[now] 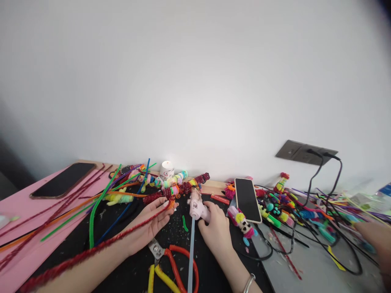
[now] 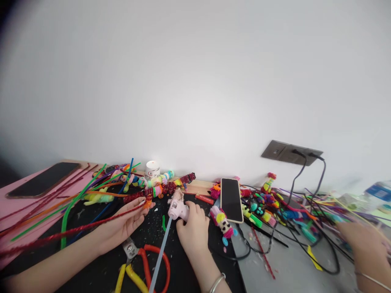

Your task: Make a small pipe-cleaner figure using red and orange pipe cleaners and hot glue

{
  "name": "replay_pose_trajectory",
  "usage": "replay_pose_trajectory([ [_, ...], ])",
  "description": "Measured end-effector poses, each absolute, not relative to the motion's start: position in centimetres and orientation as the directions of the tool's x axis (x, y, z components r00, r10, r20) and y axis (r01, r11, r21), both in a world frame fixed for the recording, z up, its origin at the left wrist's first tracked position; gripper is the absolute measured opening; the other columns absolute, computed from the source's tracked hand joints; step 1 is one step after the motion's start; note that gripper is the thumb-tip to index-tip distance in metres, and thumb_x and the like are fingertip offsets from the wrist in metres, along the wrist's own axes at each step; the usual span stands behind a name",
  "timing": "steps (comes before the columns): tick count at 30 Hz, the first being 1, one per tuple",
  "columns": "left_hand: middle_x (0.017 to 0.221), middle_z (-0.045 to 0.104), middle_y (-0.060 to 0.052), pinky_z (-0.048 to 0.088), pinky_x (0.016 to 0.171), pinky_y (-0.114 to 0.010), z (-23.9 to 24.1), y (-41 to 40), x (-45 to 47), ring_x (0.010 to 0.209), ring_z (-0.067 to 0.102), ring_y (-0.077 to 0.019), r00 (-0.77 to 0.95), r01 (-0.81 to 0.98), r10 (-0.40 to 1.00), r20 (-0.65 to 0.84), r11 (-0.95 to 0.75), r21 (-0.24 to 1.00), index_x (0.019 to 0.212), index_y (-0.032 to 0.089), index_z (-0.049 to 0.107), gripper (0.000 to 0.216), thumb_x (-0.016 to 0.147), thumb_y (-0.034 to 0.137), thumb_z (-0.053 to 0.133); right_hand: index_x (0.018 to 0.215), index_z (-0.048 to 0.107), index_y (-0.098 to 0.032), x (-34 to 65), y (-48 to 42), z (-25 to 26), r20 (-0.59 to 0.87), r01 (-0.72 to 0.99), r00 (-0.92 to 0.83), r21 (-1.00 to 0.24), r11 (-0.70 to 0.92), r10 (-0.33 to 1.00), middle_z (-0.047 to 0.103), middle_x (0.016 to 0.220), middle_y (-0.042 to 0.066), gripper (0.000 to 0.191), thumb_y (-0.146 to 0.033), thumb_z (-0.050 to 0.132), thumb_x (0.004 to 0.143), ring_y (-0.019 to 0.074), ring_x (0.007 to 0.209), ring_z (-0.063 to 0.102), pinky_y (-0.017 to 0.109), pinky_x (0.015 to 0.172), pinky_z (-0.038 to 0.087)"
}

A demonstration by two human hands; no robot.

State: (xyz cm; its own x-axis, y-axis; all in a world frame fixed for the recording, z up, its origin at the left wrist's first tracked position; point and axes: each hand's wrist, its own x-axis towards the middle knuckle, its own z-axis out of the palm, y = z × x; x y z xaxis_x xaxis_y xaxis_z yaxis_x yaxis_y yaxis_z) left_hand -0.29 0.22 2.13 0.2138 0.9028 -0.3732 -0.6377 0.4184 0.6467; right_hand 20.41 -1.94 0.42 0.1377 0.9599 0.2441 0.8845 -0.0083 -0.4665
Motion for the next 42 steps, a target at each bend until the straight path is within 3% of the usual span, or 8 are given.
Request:
replay_pose_trajectory([
  [10,0.088,0.073,-0.008,0.059,0.07,-0.016,1.8,0.5,-0.4,0.082,0.073,-0.0133,0.254,-0.604,0.906,-0.338,0.422,0.676,0.093,0.016,0.056,0.021,0.085,-0.003,0.054,0.109,0.057,-0.019,20.5,-1.7,-0.2,0.294,0.8,0.147,-0.597,0.061,0.944,0.064,0.106,0.009,0.04,-0.015,0.051,0.07,0.0284,0.101,0.057,0.038,0.088,0.042],
  [22,0.086,0.074,-0.006,0.058,0.064,-0.016,0.8,0.7,-0.6,0.07,0.071,-0.01,0.196,-0.556,0.935,-0.296,0.355,0.752,0.102,0.018,0.057,0.021,0.084,0.009,0.064,0.109,0.057,-0.019,20.3,-1.8,0.0,0.323,0.654,0.161,-0.742,0.144,0.933,0.065,0.107,0.009,0.036,-0.017,0.051,0.073,0.0261,0.1,0.06,0.038,0.089,0.045],
  [37,0.093,0.075,-0.006,0.057,0.069,-0.018,1.1,0.3,-0.4,0.074,0.07,-0.0097,0.228,-0.501,0.935,-0.27,0.351,0.791,0.102,0.017,0.059,0.021,0.083,0.01,0.064,0.107,0.058,-0.018,20.2,-1.8,-0.1,0.345,0.635,0.153,-0.752,0.176,0.926,0.066,0.105,0.009,0.037,-0.016,0.051,0.072,0.0259,0.098,0.062,0.039,0.088,0.046],
  [42,0.093,0.075,-0.006,0.057,0.07,-0.018,1.2,0.2,-0.3,0.075,0.07,-0.01,0.215,-0.494,0.94,-0.264,0.338,0.801,0.103,0.018,0.059,0.025,0.081,0.012,0.067,0.105,0.06,-0.017,20.0,-1.9,0.3,0.366,0.575,0.147,-0.788,0.221,0.919,0.068,0.099,0.007,0.033,-0.019,0.054,0.073,0.024,0.089,0.064,0.033,0.079,0.05],
])
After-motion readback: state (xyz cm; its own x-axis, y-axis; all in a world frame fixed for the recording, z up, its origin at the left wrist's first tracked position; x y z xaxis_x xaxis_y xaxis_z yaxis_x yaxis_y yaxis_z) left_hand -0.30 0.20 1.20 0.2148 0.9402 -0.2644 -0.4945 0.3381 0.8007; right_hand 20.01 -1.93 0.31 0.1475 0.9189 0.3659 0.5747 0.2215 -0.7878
